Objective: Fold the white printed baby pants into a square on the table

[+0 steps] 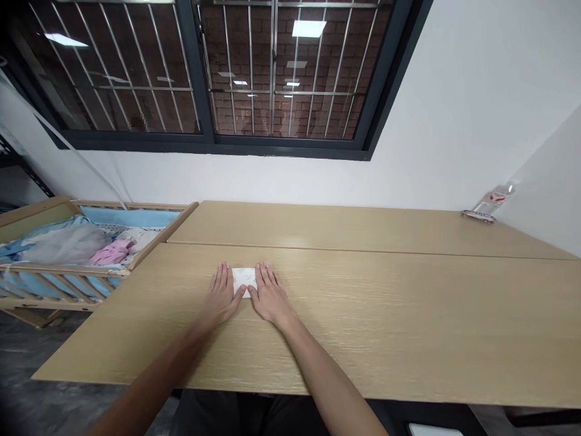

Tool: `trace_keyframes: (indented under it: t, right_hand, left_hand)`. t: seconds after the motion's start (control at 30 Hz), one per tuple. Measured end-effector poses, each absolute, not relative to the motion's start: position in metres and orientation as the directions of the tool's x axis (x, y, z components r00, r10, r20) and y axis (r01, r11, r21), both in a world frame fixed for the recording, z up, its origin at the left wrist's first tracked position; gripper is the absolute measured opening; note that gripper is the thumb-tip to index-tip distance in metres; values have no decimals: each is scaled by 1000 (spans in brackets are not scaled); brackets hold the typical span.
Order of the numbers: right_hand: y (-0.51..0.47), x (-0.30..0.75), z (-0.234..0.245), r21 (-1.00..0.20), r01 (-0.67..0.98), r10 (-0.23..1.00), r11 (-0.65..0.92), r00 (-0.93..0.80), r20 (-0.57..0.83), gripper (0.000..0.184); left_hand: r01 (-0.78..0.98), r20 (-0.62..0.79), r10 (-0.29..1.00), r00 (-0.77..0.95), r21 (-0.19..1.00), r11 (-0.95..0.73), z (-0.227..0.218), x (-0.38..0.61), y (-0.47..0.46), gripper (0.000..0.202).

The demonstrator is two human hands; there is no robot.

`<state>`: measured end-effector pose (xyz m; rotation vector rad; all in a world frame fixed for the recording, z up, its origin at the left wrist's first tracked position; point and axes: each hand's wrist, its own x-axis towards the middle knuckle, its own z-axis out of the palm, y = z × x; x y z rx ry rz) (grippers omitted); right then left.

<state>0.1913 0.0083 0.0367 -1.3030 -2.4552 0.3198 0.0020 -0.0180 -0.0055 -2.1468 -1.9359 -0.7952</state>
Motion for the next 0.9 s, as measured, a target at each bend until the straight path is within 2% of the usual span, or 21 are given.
trace_keyframes:
  t: [0.17, 0.27, 0.47, 0.53, 0.63, 0.73, 0.9]
  right_hand:
    - [6, 205, 53, -322, 648, 723, 690, -628, 287, 74]
    - [6, 210, 58, -335, 626, 709, 704, -649, 277, 70]
    - [11, 210, 55, -361, 641, 731, 677, -644, 226, 71]
    - [13, 209, 53, -370, 648, 740, 666, -637, 215, 70]
    - [17, 209, 49, -388, 643, 745, 660, -626, 231, 69]
    - [22, 210, 44, -404, 633, 748, 660, -601, 281, 66]
    - [27, 209, 47, -499, 578, 761, 645, -539, 361, 47]
  left_hand:
    - [887, 425, 872, 243, 266, -377, 17, -16, -22, 75]
    - [879, 358, 907, 223, 328, -345, 22, -23, -23, 70]
    - [885, 300, 927, 227, 334, -325, 20, -25, -23, 85]
    - [889, 308, 926, 217, 329, -318, 19, -25, -22, 76]
    - [887, 346, 913, 216, 322, -332, 16, -25, -21, 51]
    - [871, 404, 890, 211, 336, -358, 16, -24, -19, 41]
    - [810, 443, 897, 4, 524, -262, 25, -20, -18, 27]
